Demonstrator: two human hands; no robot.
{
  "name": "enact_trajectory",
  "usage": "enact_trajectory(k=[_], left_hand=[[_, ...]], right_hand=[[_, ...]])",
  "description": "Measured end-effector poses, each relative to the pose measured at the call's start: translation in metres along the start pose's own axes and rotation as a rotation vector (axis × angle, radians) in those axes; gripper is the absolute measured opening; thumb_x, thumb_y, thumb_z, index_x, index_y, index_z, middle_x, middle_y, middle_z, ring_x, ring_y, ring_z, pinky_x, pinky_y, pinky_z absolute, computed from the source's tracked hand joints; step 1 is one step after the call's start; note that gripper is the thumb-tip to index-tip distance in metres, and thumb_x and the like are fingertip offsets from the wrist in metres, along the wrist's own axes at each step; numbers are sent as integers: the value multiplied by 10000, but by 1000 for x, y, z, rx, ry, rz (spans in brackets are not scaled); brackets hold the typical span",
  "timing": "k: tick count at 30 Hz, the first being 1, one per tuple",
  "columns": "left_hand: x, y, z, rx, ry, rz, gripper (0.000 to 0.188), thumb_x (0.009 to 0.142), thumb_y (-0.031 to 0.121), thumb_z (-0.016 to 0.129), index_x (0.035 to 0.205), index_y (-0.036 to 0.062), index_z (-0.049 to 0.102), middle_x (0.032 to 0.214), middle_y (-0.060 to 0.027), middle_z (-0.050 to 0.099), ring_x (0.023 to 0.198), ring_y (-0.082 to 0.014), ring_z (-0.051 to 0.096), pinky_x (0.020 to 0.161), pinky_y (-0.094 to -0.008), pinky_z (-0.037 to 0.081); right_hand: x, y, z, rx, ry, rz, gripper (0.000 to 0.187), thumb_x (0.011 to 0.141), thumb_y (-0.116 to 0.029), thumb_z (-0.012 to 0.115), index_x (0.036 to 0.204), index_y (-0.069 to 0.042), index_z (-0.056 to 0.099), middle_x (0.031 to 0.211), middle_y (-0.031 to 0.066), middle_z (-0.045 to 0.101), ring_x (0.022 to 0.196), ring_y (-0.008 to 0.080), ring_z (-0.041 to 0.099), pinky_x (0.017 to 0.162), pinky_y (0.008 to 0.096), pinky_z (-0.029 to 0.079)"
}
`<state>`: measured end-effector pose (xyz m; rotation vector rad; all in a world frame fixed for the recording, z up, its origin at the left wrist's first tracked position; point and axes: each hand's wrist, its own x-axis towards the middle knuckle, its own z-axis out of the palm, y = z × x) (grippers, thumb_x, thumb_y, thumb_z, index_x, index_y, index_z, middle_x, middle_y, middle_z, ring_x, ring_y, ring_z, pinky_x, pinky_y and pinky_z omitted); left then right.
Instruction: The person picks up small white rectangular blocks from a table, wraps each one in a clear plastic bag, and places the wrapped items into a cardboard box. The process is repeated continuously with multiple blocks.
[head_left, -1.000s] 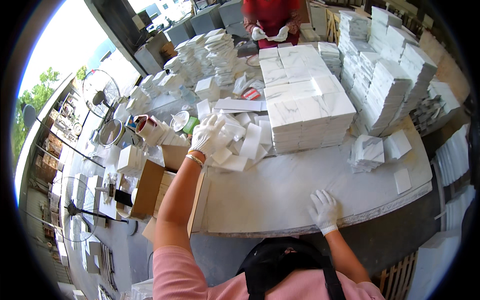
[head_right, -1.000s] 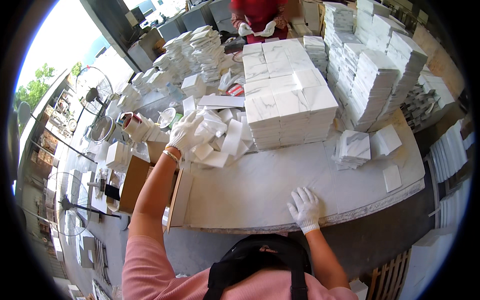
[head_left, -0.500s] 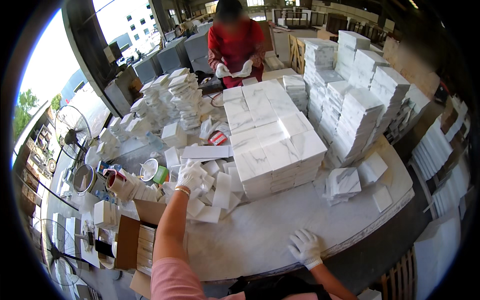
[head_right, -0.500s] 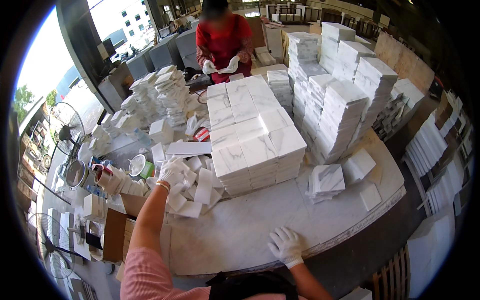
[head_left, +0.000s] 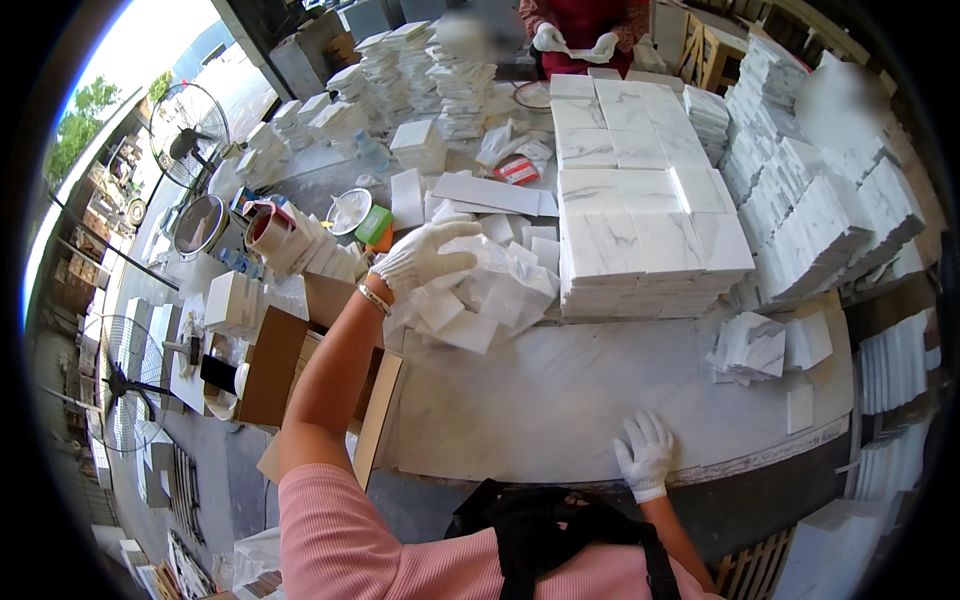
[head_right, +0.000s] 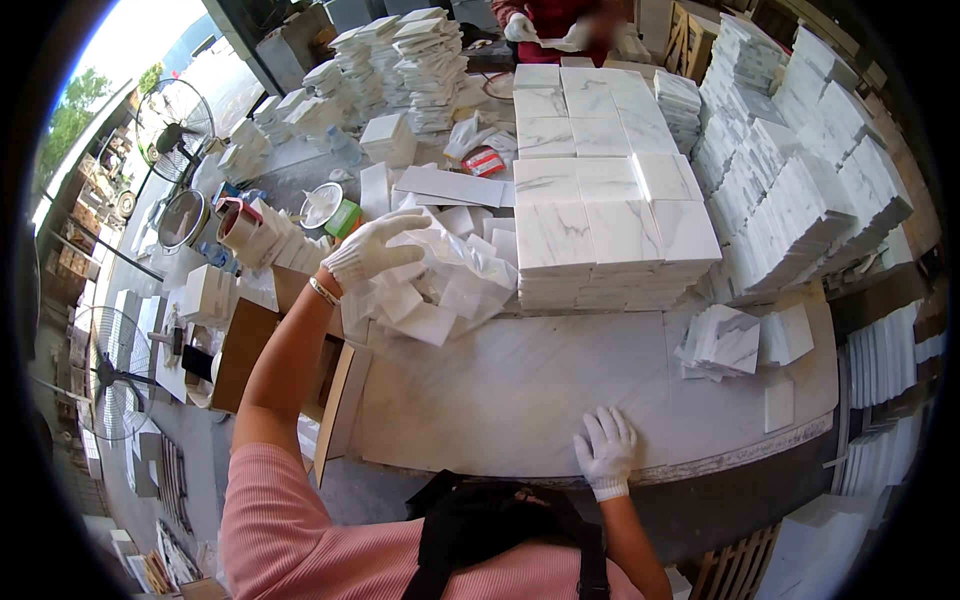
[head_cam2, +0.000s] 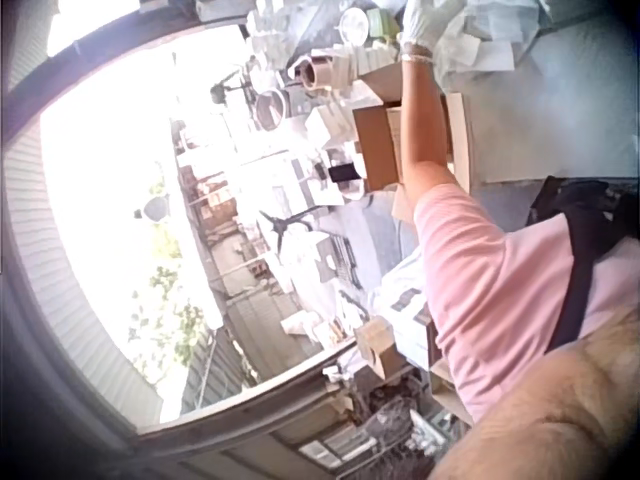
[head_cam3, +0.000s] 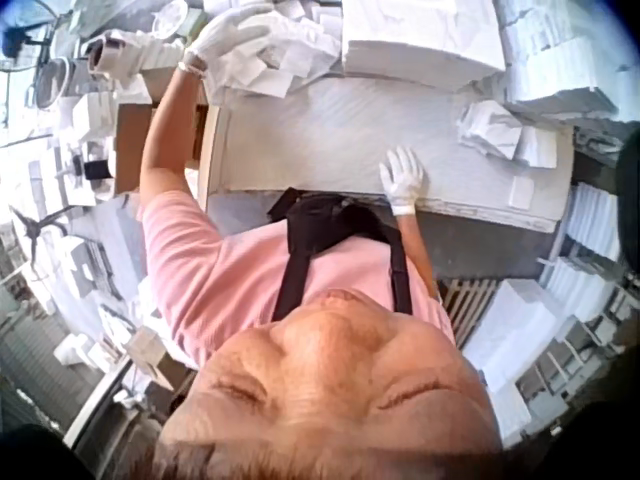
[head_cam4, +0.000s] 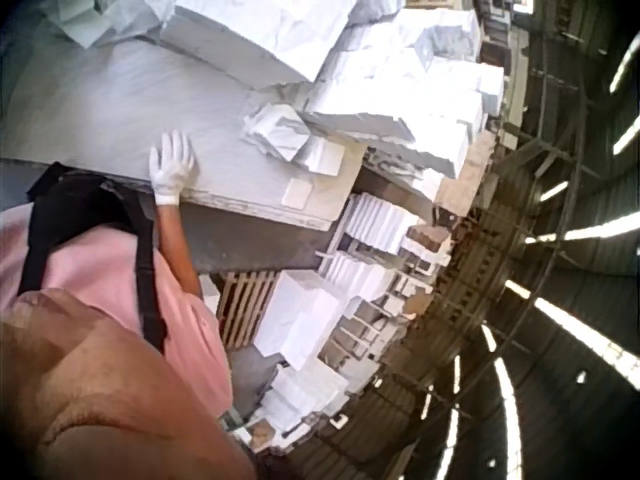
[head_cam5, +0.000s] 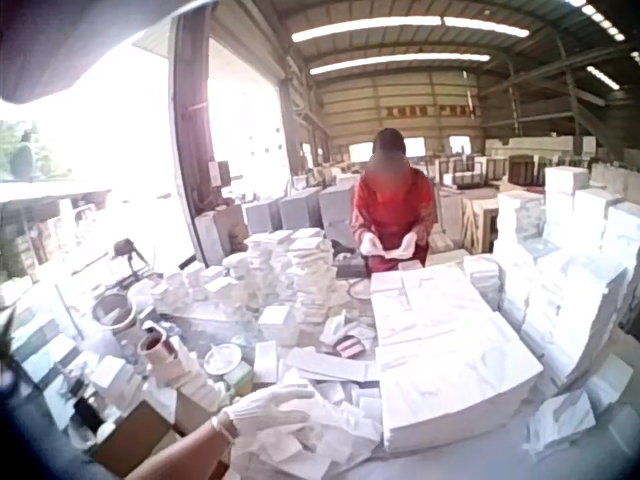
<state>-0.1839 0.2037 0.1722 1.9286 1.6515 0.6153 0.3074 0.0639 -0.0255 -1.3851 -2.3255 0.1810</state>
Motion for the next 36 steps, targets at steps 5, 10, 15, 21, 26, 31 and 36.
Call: enact_trajectory(k=[5, 10, 15, 21, 26, 31, 36], left_hand=[[14, -60, -15, 414, 4, -175, 797, 807, 384, 779, 1508, 119, 508, 1557, -210, 469, 1441, -351, 452, 1144, -461, 416], [38, -38, 25, 959, -230, -89, 947, 798, 330, 763, 1624, 238, 311, 1681, -198, 242, 1513, -441, 304, 1154, -630, 334], [41, -56, 75, 1210, -143, 114, 752, 926, 173, 625, 1608, 300, 334, 1670, -155, 273, 1516, -388, 302, 1198, -620, 258], [50, -69, 76, 863, -73, 311, 442, 906, 240, 674, 1348, 250, 672, 1634, -125, 371, 1492, -314, 367, 1188, -536, 335], [56, -36, 54, 195, 6, 10, 317, 952, 432, 668, 986, 151, 812, 1295, -149, 688, 1169, -271, 644, 1030, -397, 472], [57, -25, 28, -330, -1, -142, 513, 987, 529, 638, 967, 43, 803, 996, -78, 767, 953, -146, 665, 910, -337, 509], [42, -6, 18, -604, 1, -136, 343, 997, 217, 704, 1248, -17, 702, 1110, -23, 721, 995, -105, 652, 930, -275, 520]], right_hand=[[3, -2, -1, -9, -10, -7, 427, 829, -333, 748, 1205, -133, 721, 1335, 118, 648, 1273, 363, 575, 1064, 531, 435], [3, 2, -1, -12, 3, -2, 420, 828, -333, 751, 1198, -136, 726, 1318, 115, 663, 1258, 363, 590, 1056, 533, 445], [6, -3, -5, 4, -18, 15, 410, 827, -321, 754, 1193, -137, 728, 1323, 116, 662, 1271, 360, 585, 1061, 531, 444], [5, -3, -2, 2, -6, 12, 414, 829, -315, 752, 1202, -139, 724, 1329, 117, 658, 1274, 359, 582, 1062, 528, 441], [5, -3, -4, -17, -36, 22, 429, 821, -327, 750, 1206, -141, 721, 1325, 117, 658, 1264, 364, 583, 1046, 526, 439], [4, -2, -2, -15, -28, 10, 425, 821, -335, 746, 1198, -141, 726, 1314, 117, 660, 1255, 371, 582, 1030, 522, 443], [9, -3, -5, 18, -57, 18, 427, 822, -348, 752, 1190, -131, 732, 1315, 127, 660, 1253, 360, 586, 1044, 512, 442]])
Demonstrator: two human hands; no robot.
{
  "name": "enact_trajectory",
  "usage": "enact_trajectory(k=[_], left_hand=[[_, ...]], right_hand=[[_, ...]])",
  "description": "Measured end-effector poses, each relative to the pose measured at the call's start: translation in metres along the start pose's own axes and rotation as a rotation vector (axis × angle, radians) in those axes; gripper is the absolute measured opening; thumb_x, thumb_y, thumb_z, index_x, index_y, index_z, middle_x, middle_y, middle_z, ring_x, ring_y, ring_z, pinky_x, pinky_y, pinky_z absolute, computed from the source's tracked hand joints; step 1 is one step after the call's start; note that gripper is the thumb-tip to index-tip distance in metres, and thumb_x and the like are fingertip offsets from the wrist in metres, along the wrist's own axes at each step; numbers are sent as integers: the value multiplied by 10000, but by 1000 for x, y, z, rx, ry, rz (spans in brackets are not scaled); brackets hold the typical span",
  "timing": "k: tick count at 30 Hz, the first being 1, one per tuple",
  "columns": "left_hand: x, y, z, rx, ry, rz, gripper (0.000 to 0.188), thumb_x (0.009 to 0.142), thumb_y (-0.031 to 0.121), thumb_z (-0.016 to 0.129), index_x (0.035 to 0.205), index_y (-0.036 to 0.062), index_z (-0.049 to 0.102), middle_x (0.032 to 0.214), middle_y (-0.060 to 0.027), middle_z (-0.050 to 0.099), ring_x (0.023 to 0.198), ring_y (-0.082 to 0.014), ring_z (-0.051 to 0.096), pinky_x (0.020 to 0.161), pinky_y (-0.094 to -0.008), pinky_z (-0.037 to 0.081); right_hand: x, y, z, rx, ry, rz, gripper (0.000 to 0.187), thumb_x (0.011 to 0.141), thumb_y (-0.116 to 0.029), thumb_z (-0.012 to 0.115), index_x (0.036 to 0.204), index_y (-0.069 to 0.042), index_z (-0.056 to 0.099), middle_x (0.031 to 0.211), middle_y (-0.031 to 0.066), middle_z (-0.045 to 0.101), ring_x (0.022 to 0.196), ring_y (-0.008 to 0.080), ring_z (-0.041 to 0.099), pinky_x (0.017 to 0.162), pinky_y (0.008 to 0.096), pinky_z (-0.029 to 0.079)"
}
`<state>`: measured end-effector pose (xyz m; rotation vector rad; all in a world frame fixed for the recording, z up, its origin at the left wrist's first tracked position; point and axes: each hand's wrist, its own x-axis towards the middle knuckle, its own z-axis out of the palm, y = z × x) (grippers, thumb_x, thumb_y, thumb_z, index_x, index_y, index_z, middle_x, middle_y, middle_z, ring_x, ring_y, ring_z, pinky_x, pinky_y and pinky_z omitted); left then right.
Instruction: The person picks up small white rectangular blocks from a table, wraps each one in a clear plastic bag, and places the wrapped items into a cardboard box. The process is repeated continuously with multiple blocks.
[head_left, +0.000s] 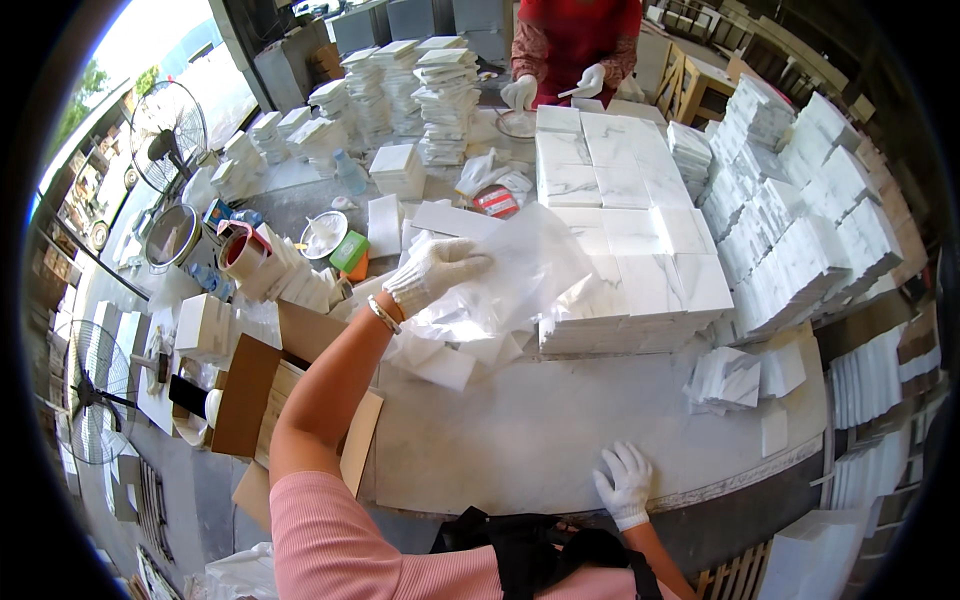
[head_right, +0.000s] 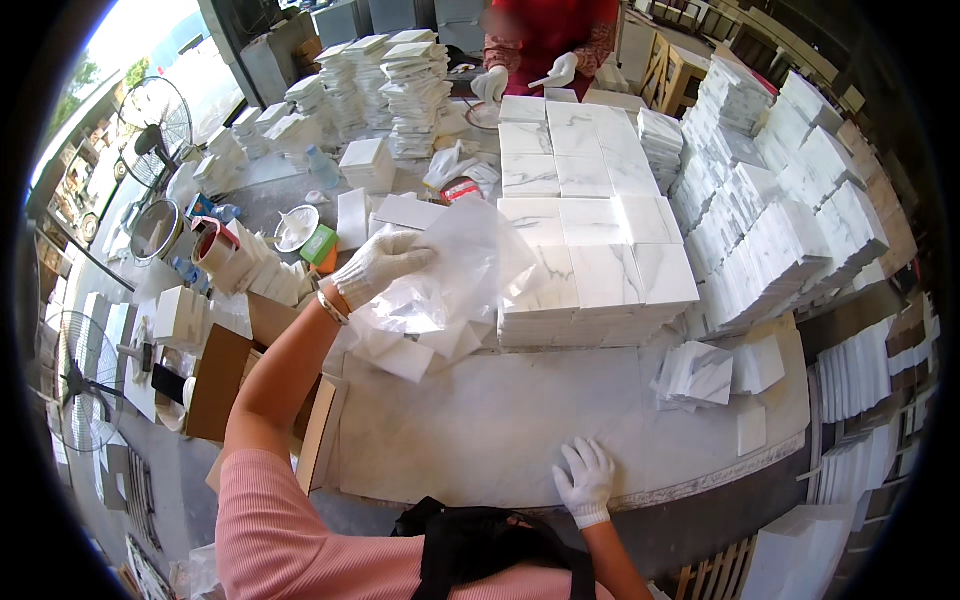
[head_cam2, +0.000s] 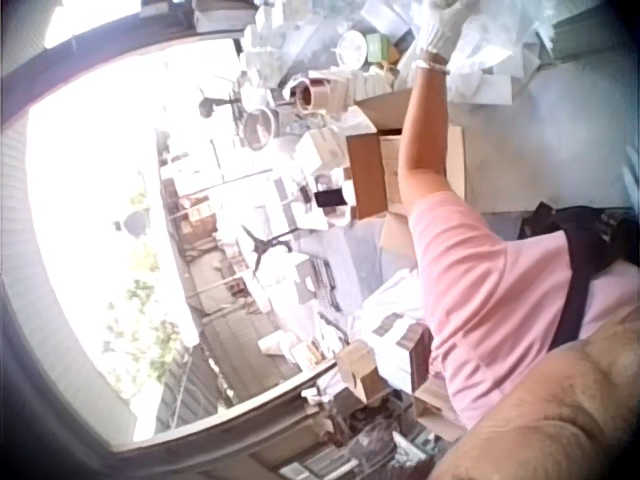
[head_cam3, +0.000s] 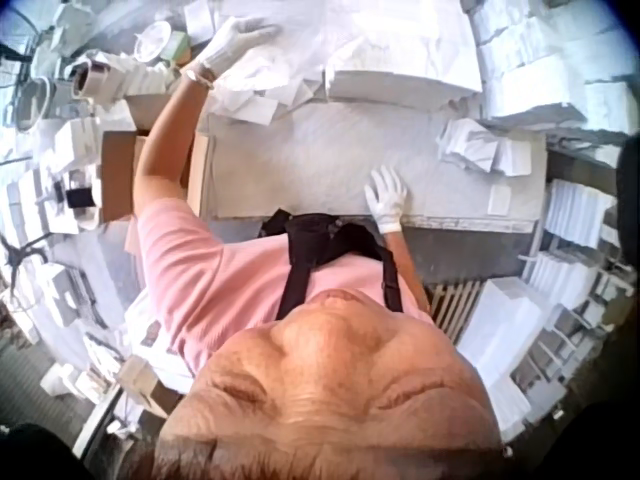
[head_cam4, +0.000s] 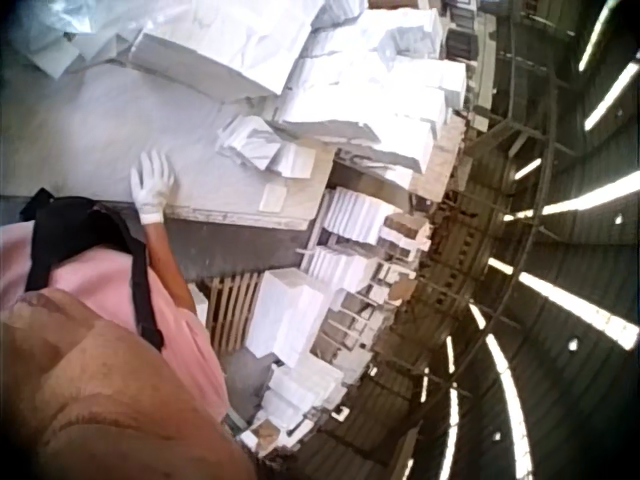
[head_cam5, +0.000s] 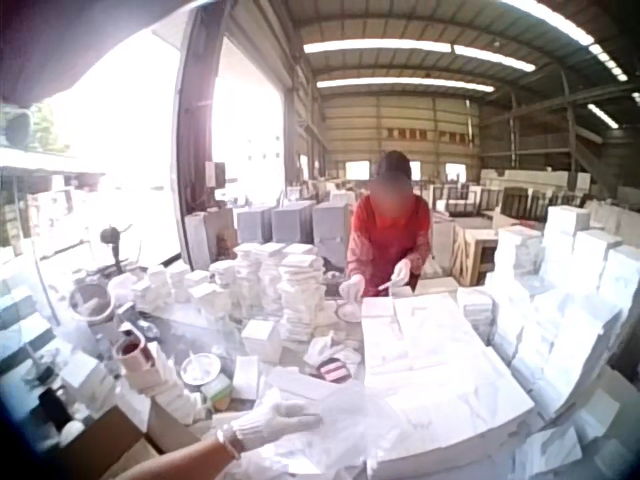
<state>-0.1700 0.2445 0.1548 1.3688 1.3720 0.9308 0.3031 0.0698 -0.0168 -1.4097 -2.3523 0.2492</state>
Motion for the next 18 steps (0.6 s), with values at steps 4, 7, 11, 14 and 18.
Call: enact_trajectory(k=[4, 7, 11, 14, 18], left_hand=[[-13, 26, 13, -152, -53, 18, 341, 984, 200, 718, 1231, -34, 692, 1075, -59, 720, 981, -122, 676, 895, -284, 558], [-30, 39, 19, -131, -68, 3, 310, 983, 202, 719, 1180, -36, 700, 1050, -52, 717, 961, -118, 673, 888, -284, 556], [-52, 45, 26, -45, -94, 6, 288, 984, 212, 721, 1140, -30, 711, 1008, -35, 711, 922, -117, 675, 858, -275, 553], [-62, 49, 32, -15, -137, 6, 289, 989, 216, 716, 1142, -29, 713, 996, -26, 709, 902, -115, 677, 843, -272, 552], [-67, 51, 39, 53, -197, 15, 269, 989, 202, 714, 1122, -30, 730, 999, -29, 719, 887, -109, 683, 829, -265, 556]], right_hand=[[39, -12, -39, 283, -55, 98, 409, 836, -300, 784, 1184, -90, 731, 1307, 149, 660, 1218, 355, 611, 1044, 476, 472], [104, -45, -102, 391, 84, -1, 360, 866, -240, 796, 1170, -60, 725, 1285, 163, 667, 1190, 352, 633, 1034, 444, 499], [182, -90, -170, 477, 249, -163, 387, 879, -258, 804, 1192, -53, 705, 1298, 156, 659, 1242, 317, 614, 1071, 436, 477], [222, -116, -181, 611, 16, -34, 425, 931, -333, 760, 1210, -21, 688, 1312, 161, 654, 1245, 296, 612, 1061, 424, 485], [248, -115, -159, 780, -291, 37, 443, 961, -370, 720, 1179, 15, 688, 1194, 148, 707, 1117, 230, 659, 988, 377, 513]])
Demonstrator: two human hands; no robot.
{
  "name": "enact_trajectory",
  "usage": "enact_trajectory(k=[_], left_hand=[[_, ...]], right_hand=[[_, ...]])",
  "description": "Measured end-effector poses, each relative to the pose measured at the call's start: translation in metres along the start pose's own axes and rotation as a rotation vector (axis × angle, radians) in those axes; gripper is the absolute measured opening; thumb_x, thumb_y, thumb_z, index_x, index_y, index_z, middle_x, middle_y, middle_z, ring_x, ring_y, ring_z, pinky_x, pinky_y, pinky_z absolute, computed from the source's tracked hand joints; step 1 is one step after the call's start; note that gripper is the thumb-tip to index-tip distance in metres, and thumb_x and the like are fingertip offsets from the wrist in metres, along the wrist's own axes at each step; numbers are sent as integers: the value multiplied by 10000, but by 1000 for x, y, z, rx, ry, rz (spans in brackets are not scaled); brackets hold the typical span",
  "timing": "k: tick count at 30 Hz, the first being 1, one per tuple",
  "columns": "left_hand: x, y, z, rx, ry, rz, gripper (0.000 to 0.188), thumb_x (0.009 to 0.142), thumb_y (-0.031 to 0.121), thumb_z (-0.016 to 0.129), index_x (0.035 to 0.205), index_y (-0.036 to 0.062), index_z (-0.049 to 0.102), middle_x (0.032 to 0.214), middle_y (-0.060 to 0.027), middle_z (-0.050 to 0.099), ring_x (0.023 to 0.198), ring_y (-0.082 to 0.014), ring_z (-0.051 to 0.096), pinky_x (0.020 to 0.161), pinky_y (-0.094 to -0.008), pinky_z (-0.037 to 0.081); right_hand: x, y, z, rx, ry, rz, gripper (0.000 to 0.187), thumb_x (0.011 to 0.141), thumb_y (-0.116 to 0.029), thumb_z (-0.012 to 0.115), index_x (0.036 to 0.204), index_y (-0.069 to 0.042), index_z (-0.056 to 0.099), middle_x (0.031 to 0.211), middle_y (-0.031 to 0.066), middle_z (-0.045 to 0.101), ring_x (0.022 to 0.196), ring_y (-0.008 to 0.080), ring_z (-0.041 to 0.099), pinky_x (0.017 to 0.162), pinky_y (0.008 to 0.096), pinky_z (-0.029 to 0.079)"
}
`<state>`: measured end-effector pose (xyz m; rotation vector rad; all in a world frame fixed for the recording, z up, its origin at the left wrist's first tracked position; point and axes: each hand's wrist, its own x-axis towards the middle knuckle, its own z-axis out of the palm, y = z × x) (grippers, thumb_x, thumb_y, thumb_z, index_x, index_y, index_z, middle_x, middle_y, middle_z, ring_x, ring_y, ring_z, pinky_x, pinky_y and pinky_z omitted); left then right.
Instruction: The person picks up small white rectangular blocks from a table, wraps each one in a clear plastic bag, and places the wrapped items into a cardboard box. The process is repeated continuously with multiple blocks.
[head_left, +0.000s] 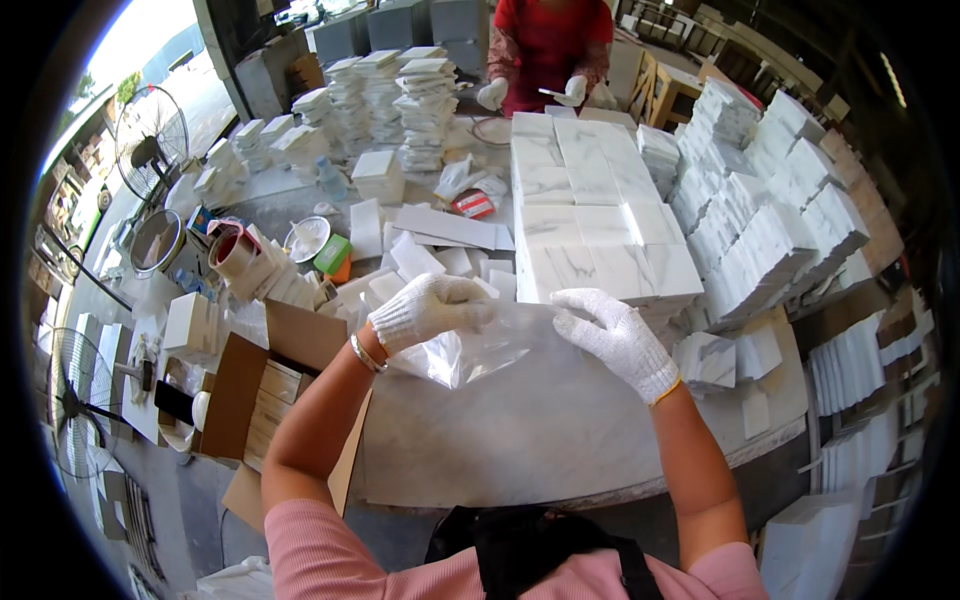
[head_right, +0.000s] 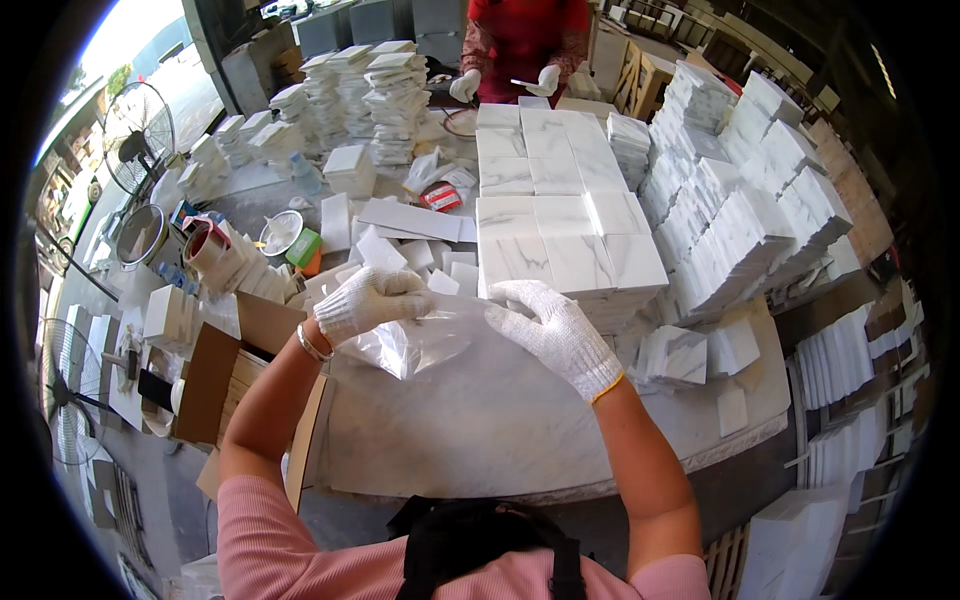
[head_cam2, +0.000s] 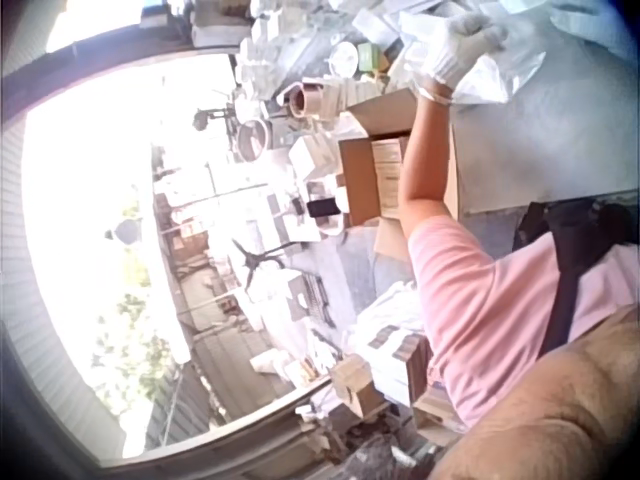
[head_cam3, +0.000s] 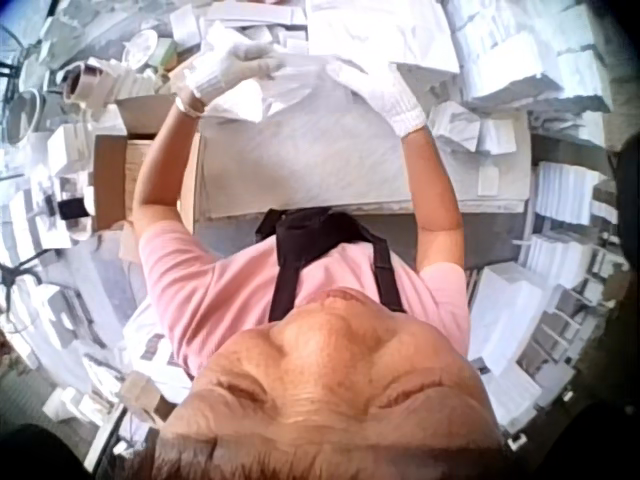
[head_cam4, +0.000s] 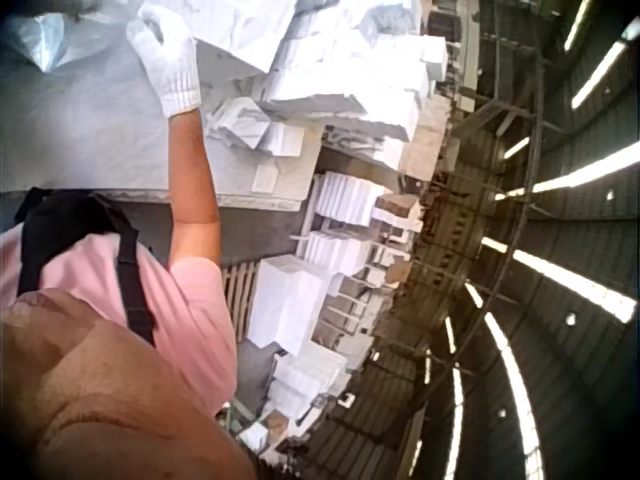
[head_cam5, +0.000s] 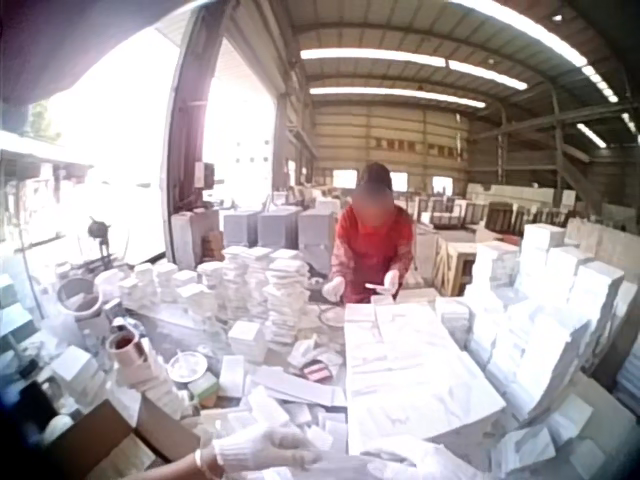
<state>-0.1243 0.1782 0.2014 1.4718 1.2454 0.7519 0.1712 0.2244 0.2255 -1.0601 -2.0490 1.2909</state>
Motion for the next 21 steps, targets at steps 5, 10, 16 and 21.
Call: enact_trajectory(k=[5, 10, 16, 21], left_hand=[[0, -6, 1, 58, -15, -25, 255, 986, 197, 718, 1108, -24, 751, 968, -22, 732, 890, -103, 687, 822, -264, 558], [-7, -12, -3, 164, 26, -29, 299, 977, 247, 724, 1115, -18, 748, 958, -16, 733, 904, -82, 652, 837, -257, 521], [-2, -27, -7, 105, -1, 6, 293, 963, 266, 731, 1077, -4, 737, 979, -11, 723, 930, -88, 636, 862, -269, 515], [3, -20, 10, 390, 377, 239, 379, 911, 248, 760, 1200, 15, 685, 1154, -77, 701, 1064, -195, 664, 945, -336, 521]], right_hand=[[9, 19, 15, -18, -40, 57, 322, 963, -302, 712, 1064, 3, 730, 893, 62, 711, 838, 113, 603, 795, 310, 517], [16, 13, 28, -46, -21, 93, 298, 961, -283, 723, 1052, 1, 732, 829, 3, 691, 808, 55, 576, 763, 260, 506], [15, 19, 41, 318, 2, 92, 331, 972, -324, 701, 1013, 1, 747, 804, 0, 682, 708, 61, 558, 647, 263, 466], [16, 28, 42, 475, 8, 194, 300, 968, -286, 719, 1060, -1, 741, 892, -13, 692, 790, 59, 569, 714, 243, 468]])
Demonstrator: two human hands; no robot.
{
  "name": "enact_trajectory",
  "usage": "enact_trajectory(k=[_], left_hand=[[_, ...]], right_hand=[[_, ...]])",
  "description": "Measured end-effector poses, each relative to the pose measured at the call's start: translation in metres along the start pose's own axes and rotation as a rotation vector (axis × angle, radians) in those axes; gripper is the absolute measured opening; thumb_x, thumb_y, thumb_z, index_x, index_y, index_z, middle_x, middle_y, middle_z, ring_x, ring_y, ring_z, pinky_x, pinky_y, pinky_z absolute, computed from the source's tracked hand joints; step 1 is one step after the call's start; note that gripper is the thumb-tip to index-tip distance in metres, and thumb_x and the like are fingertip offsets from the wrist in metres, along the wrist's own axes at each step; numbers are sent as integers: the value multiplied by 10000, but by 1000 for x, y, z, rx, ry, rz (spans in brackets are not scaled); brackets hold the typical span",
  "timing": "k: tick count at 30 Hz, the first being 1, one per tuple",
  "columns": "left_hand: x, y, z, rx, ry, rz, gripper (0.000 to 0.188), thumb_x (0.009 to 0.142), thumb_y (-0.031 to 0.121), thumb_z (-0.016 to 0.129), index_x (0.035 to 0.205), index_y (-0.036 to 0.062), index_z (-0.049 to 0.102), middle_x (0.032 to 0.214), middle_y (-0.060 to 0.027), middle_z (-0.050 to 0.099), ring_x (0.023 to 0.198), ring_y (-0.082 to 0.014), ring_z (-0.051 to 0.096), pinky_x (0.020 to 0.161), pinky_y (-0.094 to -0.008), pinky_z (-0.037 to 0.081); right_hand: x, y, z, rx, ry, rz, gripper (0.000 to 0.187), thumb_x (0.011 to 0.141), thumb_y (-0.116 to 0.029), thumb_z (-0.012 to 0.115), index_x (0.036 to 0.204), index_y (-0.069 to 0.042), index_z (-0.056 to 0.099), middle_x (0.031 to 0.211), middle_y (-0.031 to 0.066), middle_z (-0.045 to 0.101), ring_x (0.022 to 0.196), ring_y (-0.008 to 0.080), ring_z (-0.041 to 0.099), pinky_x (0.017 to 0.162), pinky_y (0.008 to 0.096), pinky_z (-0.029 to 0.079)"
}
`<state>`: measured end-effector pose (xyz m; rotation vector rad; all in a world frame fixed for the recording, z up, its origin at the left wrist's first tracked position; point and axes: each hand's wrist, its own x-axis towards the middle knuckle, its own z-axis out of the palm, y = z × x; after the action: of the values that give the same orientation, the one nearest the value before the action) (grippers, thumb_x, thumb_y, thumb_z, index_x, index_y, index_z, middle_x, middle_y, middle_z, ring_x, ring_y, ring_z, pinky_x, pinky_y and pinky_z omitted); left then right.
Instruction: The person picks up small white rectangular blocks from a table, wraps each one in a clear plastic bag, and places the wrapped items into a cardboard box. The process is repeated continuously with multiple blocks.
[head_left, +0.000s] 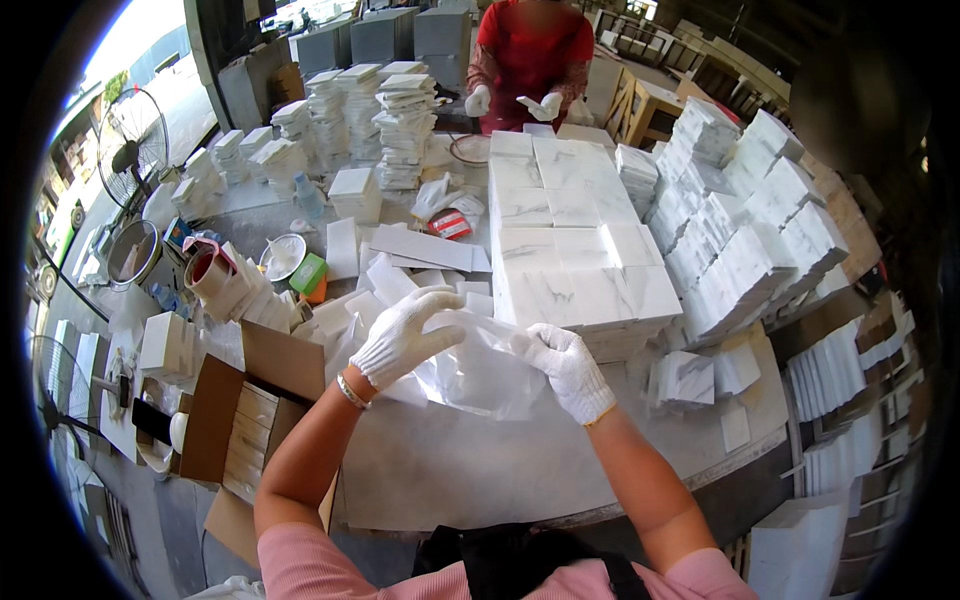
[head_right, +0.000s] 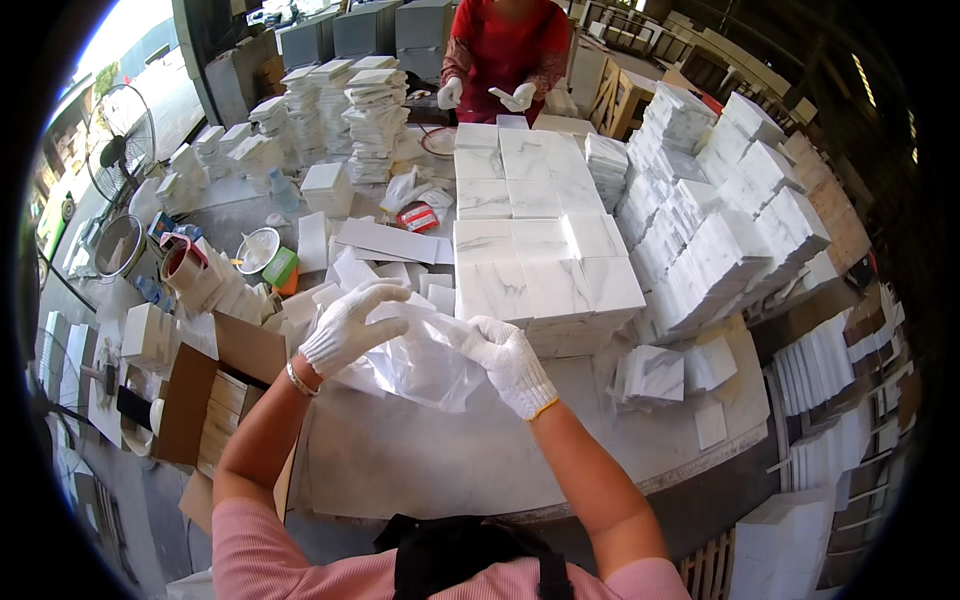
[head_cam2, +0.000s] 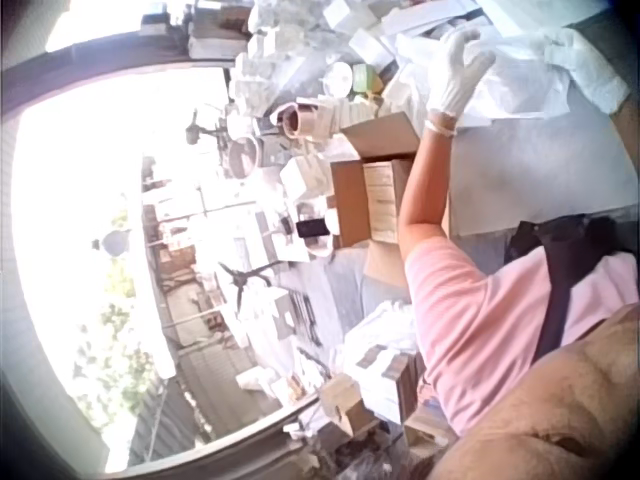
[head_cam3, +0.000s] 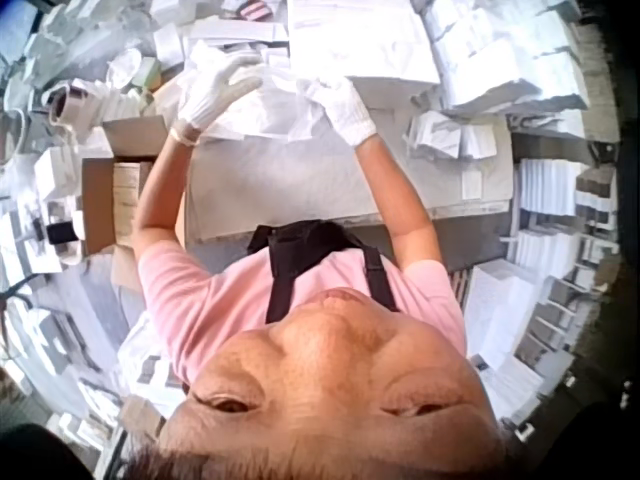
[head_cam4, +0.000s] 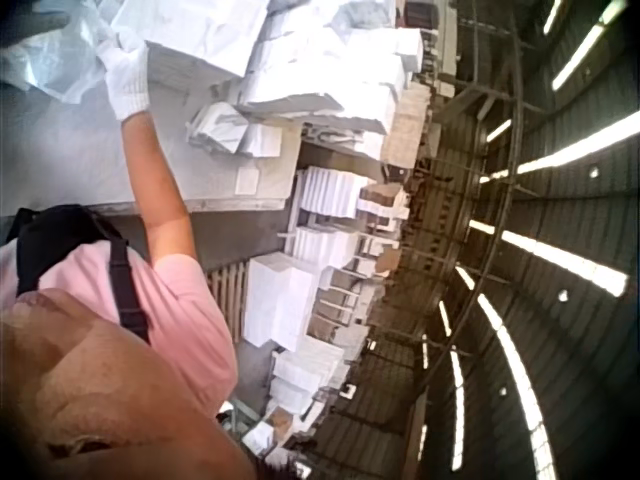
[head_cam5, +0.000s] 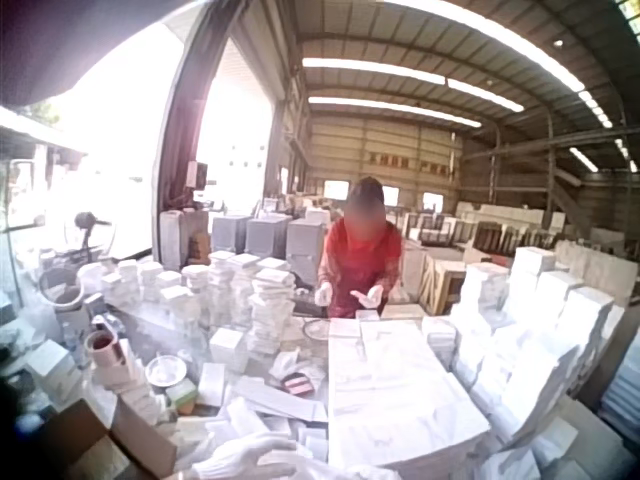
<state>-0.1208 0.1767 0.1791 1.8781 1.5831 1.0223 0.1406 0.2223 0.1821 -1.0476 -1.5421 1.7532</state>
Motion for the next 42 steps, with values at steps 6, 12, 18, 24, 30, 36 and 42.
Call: enact_trajectory(k=[6, 12, 18, 24, 30, 36, 42], left_hand=[[-23, 11, -6, 109, 146, -168, 446, 862, 234, 790, 1235, 21, 670, 1129, -115, 698, 1030, -216, 685, 946, -344, 533], [-40, 33, 4, -219, -237, -329, 462, 886, 339, 793, 1186, 5, 684, 1089, -93, 720, 938, -161, 705, 838, -324, 567], [-29, 33, 33, 78, -310, -165, 677, 882, 580, 731, 1300, 60, 614, 1084, -160, 691, 922, -296, 709, 811, -411, 538], [-23, 28, 38, 65, -216, -127, 405, 883, 450, 720, 1120, 121, 727, 923, -141, 732, 822, -327, 711, 751, -419, 550], [-22, 18, 29, -180, -211, -134, 183, 920, 208, 712, 1036, 76, 765, 829, -60, 732, 731, -160, 649, 690, -327, 543], [-17, 23, 12, -465, -243, -301, 187, 967, 189, 725, 1045, 23, 761, 808, 68, 661, 738, -18, 566, 641, -223, 484], [-18, 15, -9, -456, -116, -386, 244, 965, 237, 714, 1058, 16, 759, 827, 31, 683, 745, -45, 592, 664, -242, 505]], right_hand=[[8, 16, -13, 42, -29, 14, 260, 949, -236, 746, 1067, -5, 720, 987, 7, 698, 901, 63, 586, 836, 236, 473], [17, 29, 4, 184, -34, 16, 302, 919, -268, 790, 1047, 2, 741, 943, -1, 710, 898, 60, 600, 844, 246, 483], [23, 40, 26, 116, 16, 53, 424, 920, -403, 805, 1033, 3, 756, 877, -16, 708, 768, 44, 600, 692, 232, 499], [14, 34, 35, 105, 46, 18, 568, 921, -560, 747, 980, 5, 766, 813, -33, 654, 710, 36, 534, 614, 238, 457], [8, 25, 37, -4, 70, -7, 665, 940, -687, 626, 896, -33, 732, 755, -98, 539, 703, 16, 433, 604, 231, 372], [9, 27, 23, 105, 68, -16, 462, 969, -483, 710, 905, -28, 749, 773, 1, 663, 709, 89, 588, 682, 272, 483], [11, 26, 16, 203, 141, 1, 204, 967, -243, 733, 971, -40, 728, 865, 25, 716, 797, 108, 651, 741, 282, 504]])
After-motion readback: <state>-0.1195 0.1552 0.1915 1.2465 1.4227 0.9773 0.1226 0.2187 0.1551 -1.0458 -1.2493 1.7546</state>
